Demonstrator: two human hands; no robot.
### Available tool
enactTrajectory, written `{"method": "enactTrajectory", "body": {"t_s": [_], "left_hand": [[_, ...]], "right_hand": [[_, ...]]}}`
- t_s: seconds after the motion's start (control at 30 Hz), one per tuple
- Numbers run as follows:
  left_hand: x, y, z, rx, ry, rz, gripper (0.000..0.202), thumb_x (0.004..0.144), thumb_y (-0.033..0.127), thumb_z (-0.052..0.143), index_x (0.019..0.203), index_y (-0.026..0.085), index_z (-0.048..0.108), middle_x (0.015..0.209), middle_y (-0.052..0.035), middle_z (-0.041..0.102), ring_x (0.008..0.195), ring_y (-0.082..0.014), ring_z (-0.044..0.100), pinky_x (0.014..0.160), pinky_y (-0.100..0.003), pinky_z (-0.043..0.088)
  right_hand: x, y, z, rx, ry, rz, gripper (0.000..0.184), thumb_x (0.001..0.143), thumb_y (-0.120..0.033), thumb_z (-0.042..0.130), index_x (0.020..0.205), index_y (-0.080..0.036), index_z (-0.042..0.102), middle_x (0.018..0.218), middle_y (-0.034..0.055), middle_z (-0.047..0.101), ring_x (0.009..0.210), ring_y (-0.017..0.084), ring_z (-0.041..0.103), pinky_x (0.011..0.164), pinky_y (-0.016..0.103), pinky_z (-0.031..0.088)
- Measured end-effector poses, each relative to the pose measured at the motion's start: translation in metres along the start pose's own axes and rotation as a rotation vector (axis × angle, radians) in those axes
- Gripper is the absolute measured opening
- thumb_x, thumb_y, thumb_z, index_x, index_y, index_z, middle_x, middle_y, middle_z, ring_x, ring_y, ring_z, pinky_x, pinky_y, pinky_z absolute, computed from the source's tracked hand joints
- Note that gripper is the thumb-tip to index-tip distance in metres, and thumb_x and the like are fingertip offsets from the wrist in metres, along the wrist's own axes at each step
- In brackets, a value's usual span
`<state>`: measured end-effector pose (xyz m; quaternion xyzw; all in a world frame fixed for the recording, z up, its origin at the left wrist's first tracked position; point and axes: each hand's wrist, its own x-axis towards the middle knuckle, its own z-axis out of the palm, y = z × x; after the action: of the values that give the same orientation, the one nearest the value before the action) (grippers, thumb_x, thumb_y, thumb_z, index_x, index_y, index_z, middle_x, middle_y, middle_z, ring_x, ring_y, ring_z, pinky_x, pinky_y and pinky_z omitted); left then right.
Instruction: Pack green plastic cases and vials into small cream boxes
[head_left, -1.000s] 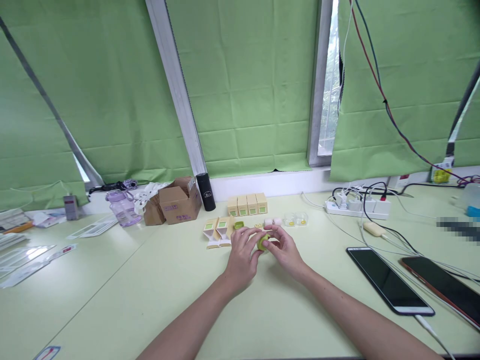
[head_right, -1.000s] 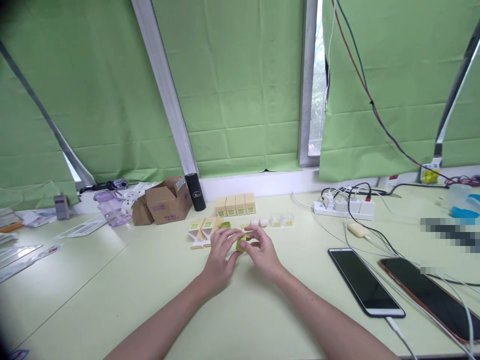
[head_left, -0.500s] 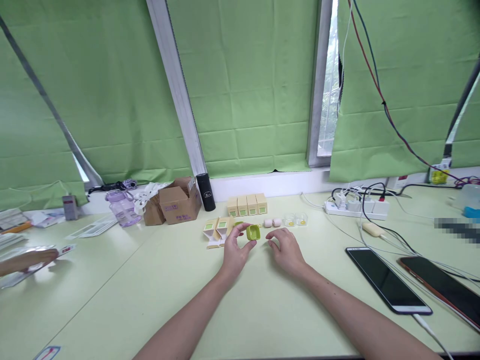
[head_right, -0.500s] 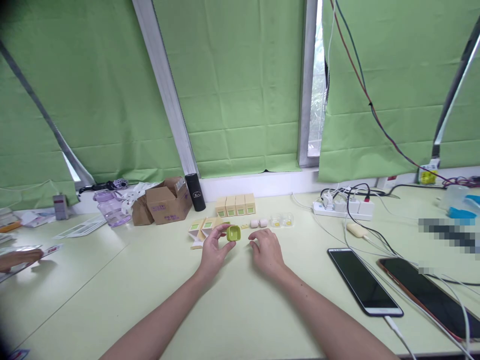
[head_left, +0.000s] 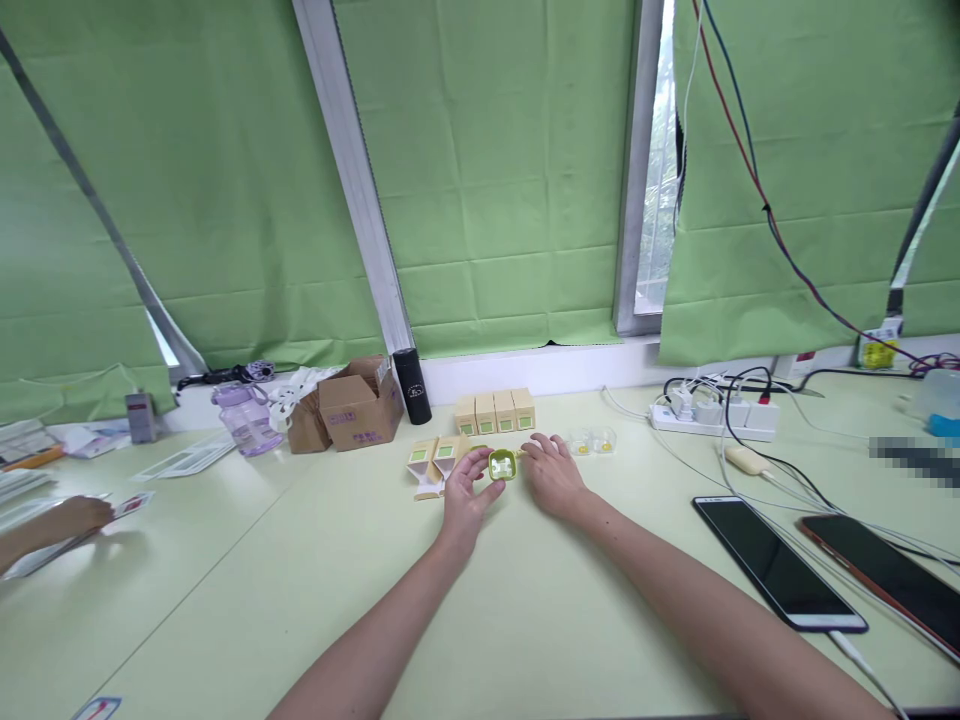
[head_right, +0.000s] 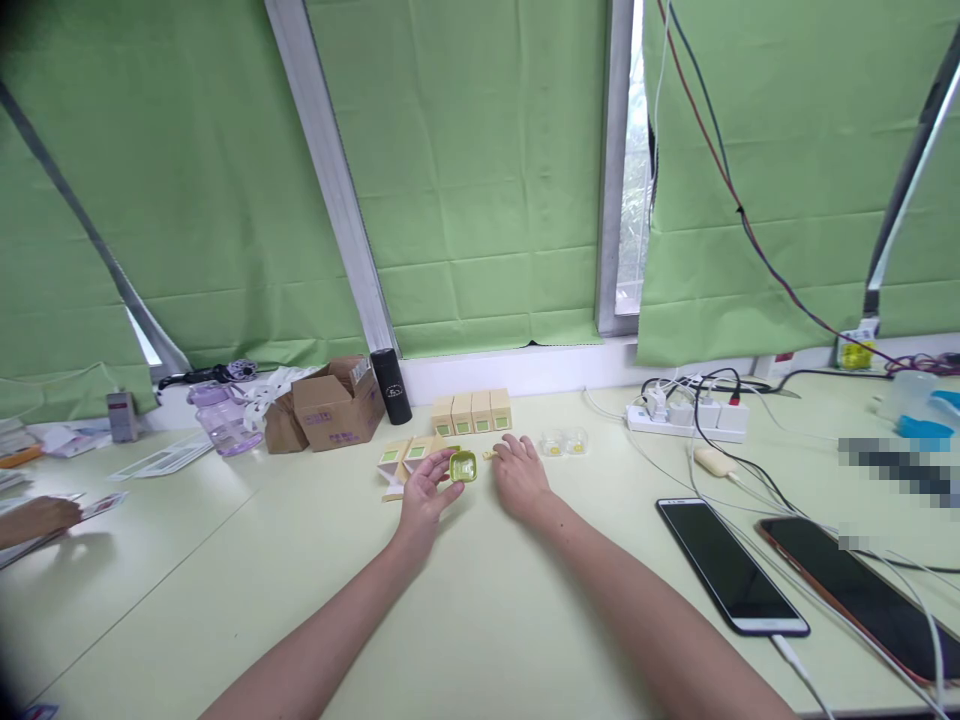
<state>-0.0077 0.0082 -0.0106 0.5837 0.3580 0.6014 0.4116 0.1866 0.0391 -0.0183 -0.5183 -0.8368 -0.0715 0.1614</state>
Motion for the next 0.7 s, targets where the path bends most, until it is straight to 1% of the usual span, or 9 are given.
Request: {"method": "enactTrajectory", "body": {"t_s": [0.1, 0.27, 0.37, 0.47, 0.53, 0.63, 0.7], "left_hand": [[-0.001, 0.001, 0.000, 0.014, -0.005, -0.002, 0.058, 0.067, 0.034, 0.088, 0.119, 0.021, 0.066, 0.124, -0.0121, 0.074, 0.121, -0.0315, 0.067, 0.098, -0.040, 0.044], [-0.004, 0.005, 0.001, 0.035, -0.017, 0.024, 0.056, 0.068, 0.033, 0.087, 0.118, 0.020, 0.066, 0.123, -0.0114, 0.075, 0.120, -0.0311, 0.067, 0.102, -0.042, 0.044], [-0.004, 0.008, 0.002, 0.028, -0.010, 0.039, 0.054, 0.068, 0.031, 0.087, 0.117, 0.019, 0.066, 0.122, -0.0116, 0.074, 0.118, -0.0305, 0.068, 0.103, -0.042, 0.045], [-0.005, 0.009, 0.003, 0.021, 0.003, 0.052, 0.053, 0.069, 0.031, 0.087, 0.117, 0.019, 0.066, 0.121, -0.0118, 0.074, 0.118, -0.0302, 0.068, 0.104, -0.043, 0.047], [-0.005, 0.010, 0.003, 0.021, 0.014, 0.059, 0.053, 0.070, 0.031, 0.086, 0.117, 0.019, 0.066, 0.121, -0.0120, 0.074, 0.117, -0.0298, 0.068, 0.104, -0.043, 0.047], [-0.005, 0.010, 0.004, 0.053, 0.035, 0.064, 0.051, 0.070, 0.031, 0.085, 0.116, 0.020, 0.067, 0.121, -0.0117, 0.074, 0.117, -0.0299, 0.068, 0.105, -0.044, 0.047], [-0.006, 0.010, 0.005, 0.067, 0.036, 0.066, 0.050, 0.070, 0.031, 0.085, 0.116, 0.021, 0.067, 0.122, -0.0113, 0.074, 0.118, -0.0301, 0.068, 0.105, -0.045, 0.047]], "right_hand": [[0.008, -0.002, 0.004, 0.004, -0.003, 0.005, 0.046, 0.088, -0.005, 0.050, 0.128, -0.014, 0.070, 0.139, 0.0158, 0.066, 0.150, 0.032, 0.035, 0.123, 0.051, 0.012], [0.016, -0.004, 0.011, 0.011, -0.003, 0.010, 0.042, 0.087, -0.003, 0.050, 0.120, -0.012, 0.073, 0.124, 0.0173, 0.074, 0.147, 0.034, 0.040, 0.122, 0.052, 0.012], [0.016, -0.003, 0.009, 0.018, 0.019, 0.007, 0.043, 0.086, 0.000, 0.049, 0.118, -0.013, 0.074, 0.122, 0.0165, 0.075, 0.145, 0.033, 0.042, 0.121, 0.051, 0.012], [0.010, -0.003, 0.002, 0.030, 0.055, -0.008, 0.043, 0.084, 0.001, 0.050, 0.116, -0.014, 0.075, 0.124, 0.0154, 0.075, 0.143, 0.032, 0.043, 0.120, 0.048, 0.015], [0.004, -0.004, -0.004, 0.043, 0.078, -0.008, 0.040, 0.083, 0.001, 0.052, 0.110, -0.014, 0.076, 0.121, 0.0160, 0.076, 0.136, 0.032, 0.050, 0.117, 0.046, 0.020], [-0.009, -0.008, -0.009, 0.076, 0.105, 0.013, 0.030, 0.082, -0.002, 0.055, 0.096, -0.015, 0.078, 0.106, 0.0169, 0.078, 0.112, 0.030, 0.063, 0.107, 0.044, 0.030], [-0.019, -0.012, -0.011, 0.108, 0.124, 0.037, 0.026, 0.083, -0.003, 0.056, 0.089, -0.016, 0.077, 0.096, 0.0159, 0.078, 0.099, 0.029, 0.066, 0.099, 0.041, 0.036]]}}
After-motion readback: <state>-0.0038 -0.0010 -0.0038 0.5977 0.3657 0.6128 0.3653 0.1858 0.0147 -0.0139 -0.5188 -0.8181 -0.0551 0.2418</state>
